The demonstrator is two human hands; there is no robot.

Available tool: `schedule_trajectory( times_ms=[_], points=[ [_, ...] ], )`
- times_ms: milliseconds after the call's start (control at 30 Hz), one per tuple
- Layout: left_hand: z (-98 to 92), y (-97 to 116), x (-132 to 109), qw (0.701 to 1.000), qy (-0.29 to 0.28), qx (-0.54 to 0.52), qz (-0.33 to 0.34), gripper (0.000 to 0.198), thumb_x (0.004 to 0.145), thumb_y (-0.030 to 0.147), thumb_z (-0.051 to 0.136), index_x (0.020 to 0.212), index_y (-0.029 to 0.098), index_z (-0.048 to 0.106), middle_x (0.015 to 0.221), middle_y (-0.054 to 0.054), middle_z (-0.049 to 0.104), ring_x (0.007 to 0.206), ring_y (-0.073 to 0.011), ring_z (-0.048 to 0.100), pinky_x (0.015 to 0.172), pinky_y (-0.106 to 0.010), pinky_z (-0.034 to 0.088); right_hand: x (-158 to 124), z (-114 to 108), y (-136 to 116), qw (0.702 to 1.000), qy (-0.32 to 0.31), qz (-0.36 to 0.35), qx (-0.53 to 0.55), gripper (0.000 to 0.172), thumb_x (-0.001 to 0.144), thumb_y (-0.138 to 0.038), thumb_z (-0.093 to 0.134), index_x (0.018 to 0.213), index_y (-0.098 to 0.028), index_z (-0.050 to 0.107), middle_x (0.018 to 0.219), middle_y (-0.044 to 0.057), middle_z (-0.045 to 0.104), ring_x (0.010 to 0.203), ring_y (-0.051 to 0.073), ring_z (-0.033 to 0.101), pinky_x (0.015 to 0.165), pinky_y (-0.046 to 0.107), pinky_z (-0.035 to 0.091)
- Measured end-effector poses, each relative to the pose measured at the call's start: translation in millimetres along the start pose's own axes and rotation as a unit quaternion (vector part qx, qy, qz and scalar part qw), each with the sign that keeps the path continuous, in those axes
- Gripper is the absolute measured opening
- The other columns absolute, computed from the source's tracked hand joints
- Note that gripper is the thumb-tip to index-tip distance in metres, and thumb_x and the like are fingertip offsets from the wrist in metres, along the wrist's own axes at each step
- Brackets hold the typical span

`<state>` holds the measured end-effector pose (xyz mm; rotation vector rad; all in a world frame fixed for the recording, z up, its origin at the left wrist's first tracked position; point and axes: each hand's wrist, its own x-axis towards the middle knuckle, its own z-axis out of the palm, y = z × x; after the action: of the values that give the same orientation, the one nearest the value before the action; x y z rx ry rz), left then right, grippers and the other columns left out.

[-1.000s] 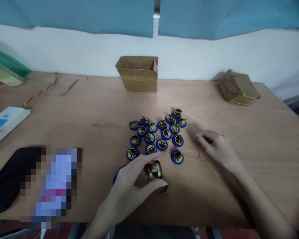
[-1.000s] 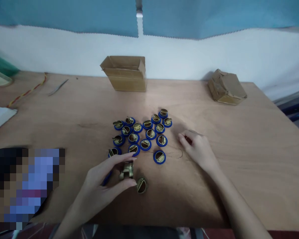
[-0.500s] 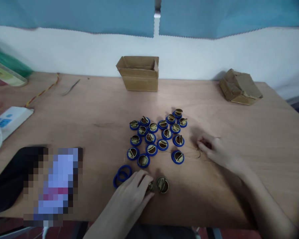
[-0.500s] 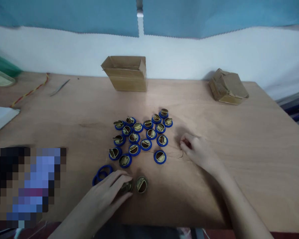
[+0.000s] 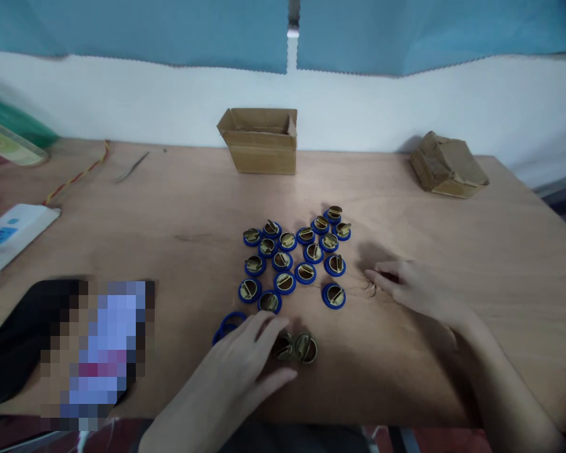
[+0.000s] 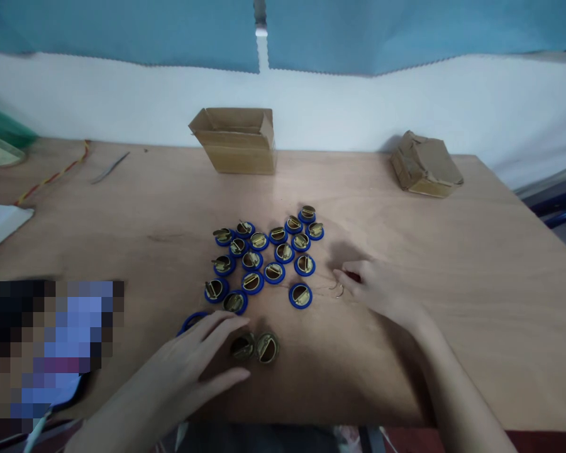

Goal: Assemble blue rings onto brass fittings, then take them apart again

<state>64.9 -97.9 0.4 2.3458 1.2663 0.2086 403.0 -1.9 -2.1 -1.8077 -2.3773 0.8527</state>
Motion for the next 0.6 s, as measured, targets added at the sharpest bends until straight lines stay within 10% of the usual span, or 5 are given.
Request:
schedule_trajectory(
  times_ms=[233,433,600],
  points=[
    [-40.4,20,29,0.991,-0.038,0.116,0.051,0.014,0.099,0.025,0.056,0.106,0.020,0.068,0.111,-0.011,0.073,0.098,-0.0319,0.073,0.078,-0.047,0.064,-7,-6,-9,0.998,0.054,-0.028,-0.002,0.047,0.104,-0.047,0.042,0.068,-0.021,0.059,0.061,0.001,0.059,0.056,0.016,0.052,0.055,0.029,0.036],
    [-27.1,27,44,0.984,-0.021,0.122,0.130,0.020,0.102,0.026,0.050,0.096,0.019,0.068,0.094,-0.008,0.073,0.086,-0.0303,0.072,0.068,-0.043,0.061,-11,22,-38,0.978,0.070,-0.180,0.078,0.019,0.100,-0.041,0.059,0.106,-0.023,0.062,0.065,-0.006,0.054,0.052,0.011,0.050,0.052,0.023,0.039],
    [-4.5,18,54,0.978,0.076,0.096,0.170,0.019,0.101,0.016,0.048,0.094,0.017,0.066,0.087,-0.006,0.072,0.078,-0.0276,0.071,0.068,-0.044,0.060,-9,40,-48,0.957,0.130,-0.259,0.023,0.016,0.104,-0.023,0.051,0.093,-0.020,0.062,0.084,0.002,0.067,0.070,0.015,0.063,0.062,0.026,0.047]
  ],
)
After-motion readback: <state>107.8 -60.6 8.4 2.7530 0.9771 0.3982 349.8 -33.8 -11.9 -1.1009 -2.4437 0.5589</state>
